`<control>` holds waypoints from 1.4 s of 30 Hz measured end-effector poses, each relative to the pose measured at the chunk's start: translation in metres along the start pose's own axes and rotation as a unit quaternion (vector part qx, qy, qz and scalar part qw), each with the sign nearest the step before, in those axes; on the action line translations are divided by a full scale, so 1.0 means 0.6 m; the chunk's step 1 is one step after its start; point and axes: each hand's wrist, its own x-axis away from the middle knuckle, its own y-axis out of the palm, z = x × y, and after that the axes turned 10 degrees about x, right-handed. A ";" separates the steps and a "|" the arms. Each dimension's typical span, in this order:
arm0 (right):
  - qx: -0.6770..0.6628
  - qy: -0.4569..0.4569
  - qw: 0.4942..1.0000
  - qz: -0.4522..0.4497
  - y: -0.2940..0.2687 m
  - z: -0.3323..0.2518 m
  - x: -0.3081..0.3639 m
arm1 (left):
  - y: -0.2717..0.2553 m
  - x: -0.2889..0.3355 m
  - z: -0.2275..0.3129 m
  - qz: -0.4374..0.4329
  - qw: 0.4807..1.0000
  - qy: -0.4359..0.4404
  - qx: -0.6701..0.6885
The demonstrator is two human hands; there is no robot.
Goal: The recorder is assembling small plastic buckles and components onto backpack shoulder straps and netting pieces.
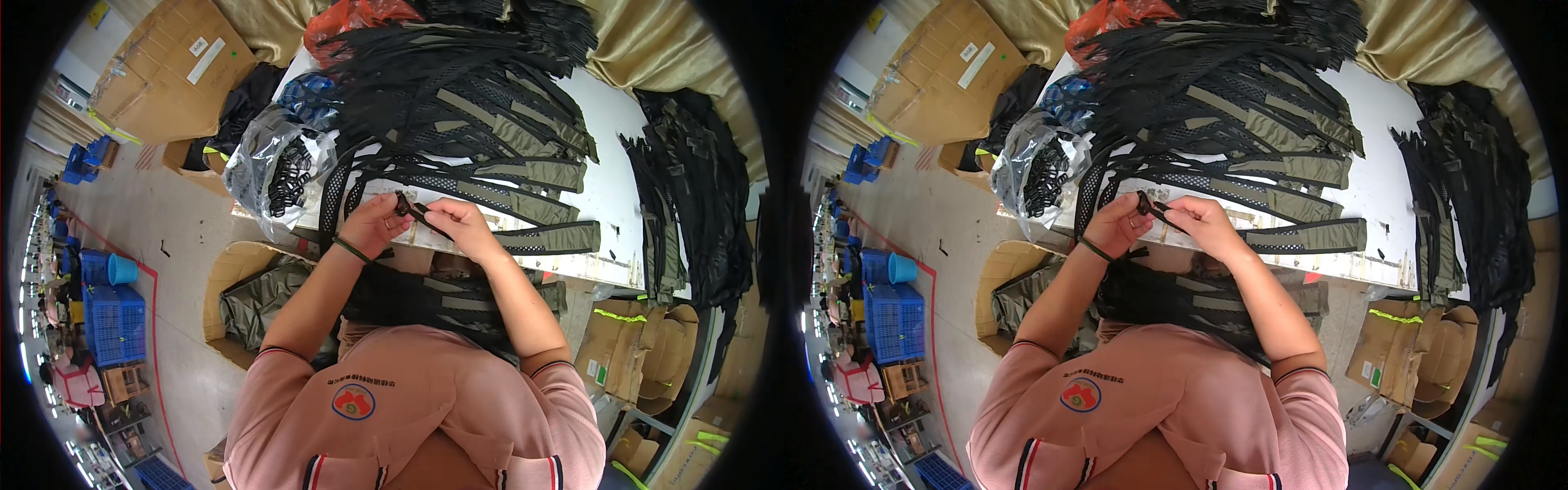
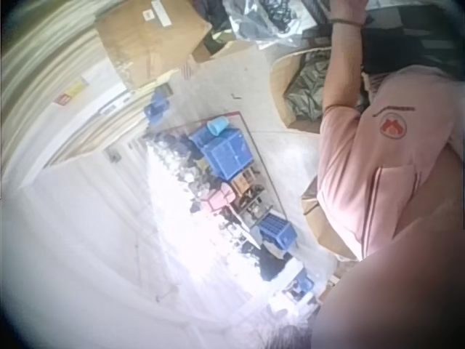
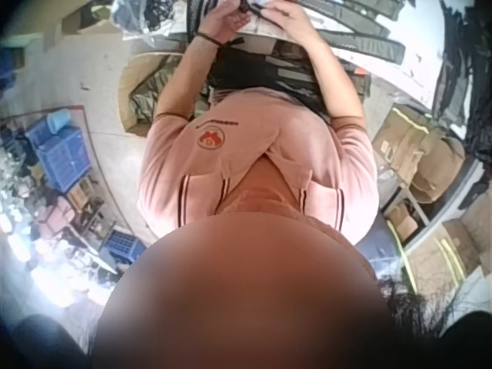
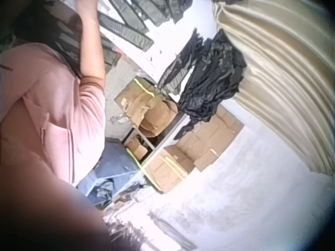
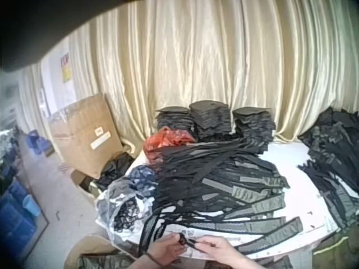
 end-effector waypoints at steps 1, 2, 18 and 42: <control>-0.039 -0.012 0.999 0.006 -0.003 -0.002 0.005 | -0.004 -0.003 -0.010 -0.023 0.999 -0.012 0.029; -0.038 -0.011 0.999 0.007 -0.005 -0.003 0.008 | -0.009 -0.007 -0.019 -0.047 0.997 -0.024 0.058; -0.078 -0.050 0.996 -0.016 -0.017 -0.022 0.030 | 0.019 -0.016 -0.063 -0.172 0.960 -0.111 0.192; 0.105 -0.121 0.984 0.079 -0.019 -0.046 0.046 | 0.028 -0.016 -0.078 -0.135 0.985 -0.074 0.082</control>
